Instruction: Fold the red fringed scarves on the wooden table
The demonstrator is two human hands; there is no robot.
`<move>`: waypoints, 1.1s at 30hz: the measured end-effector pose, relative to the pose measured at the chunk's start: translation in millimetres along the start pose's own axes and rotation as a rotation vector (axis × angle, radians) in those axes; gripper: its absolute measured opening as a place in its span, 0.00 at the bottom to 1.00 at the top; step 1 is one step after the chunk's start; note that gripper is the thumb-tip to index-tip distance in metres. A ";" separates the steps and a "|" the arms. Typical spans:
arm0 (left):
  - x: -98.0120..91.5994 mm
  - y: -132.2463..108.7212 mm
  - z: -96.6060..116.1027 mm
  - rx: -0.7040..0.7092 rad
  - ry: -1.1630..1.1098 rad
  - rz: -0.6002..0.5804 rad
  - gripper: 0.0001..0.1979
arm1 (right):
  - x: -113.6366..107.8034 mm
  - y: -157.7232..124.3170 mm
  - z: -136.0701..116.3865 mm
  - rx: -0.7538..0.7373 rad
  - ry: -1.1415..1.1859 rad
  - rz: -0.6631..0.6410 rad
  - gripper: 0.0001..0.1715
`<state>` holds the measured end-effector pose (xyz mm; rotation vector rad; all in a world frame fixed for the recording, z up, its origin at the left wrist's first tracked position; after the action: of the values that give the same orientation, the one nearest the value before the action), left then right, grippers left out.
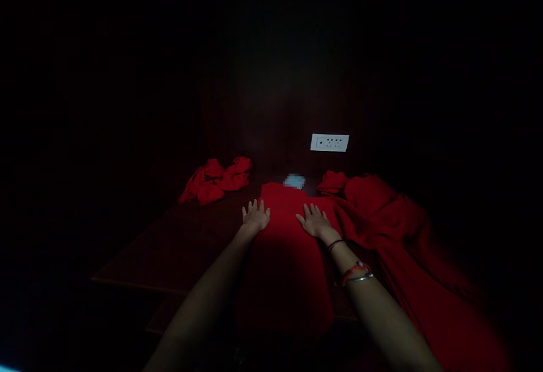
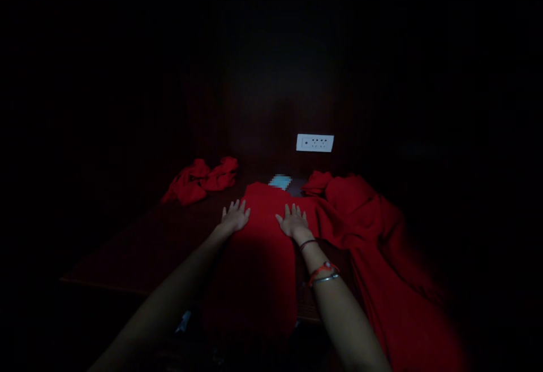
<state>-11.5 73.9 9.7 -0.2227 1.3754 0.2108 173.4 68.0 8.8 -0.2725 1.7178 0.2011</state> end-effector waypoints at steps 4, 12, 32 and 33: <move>-11.0 -10.3 14.6 0.189 -0.023 0.207 0.26 | -9.0 -2.0 -16.1 -0.157 -0.069 0.198 0.34; 2.4 -6.9 13.3 0.179 0.004 -0.079 0.29 | -2.9 -2.1 -19.5 -0.142 -0.002 -0.035 0.35; -3.2 27.0 -14.3 0.004 -0.137 0.221 0.24 | -47.7 169.3 -81.2 -0.394 0.151 0.046 0.17; -2.9 27.1 -14.0 0.005 -0.134 0.231 0.24 | -45.8 174.3 -81.8 -0.391 0.168 0.047 0.17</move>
<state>-32.7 96.0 9.1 -0.0436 1.2667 0.4068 52.0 214.3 63.8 -0.5486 1.8441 0.5647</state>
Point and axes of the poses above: each hand's wrist, its own y-axis towards the middle knuckle, its own x-axis out of the palm, z = x × y, the point moved 4 cm from there along y, towards the middle knuckle, and after that the axes turned 12 degrees about -x, right-handed, at the moved point
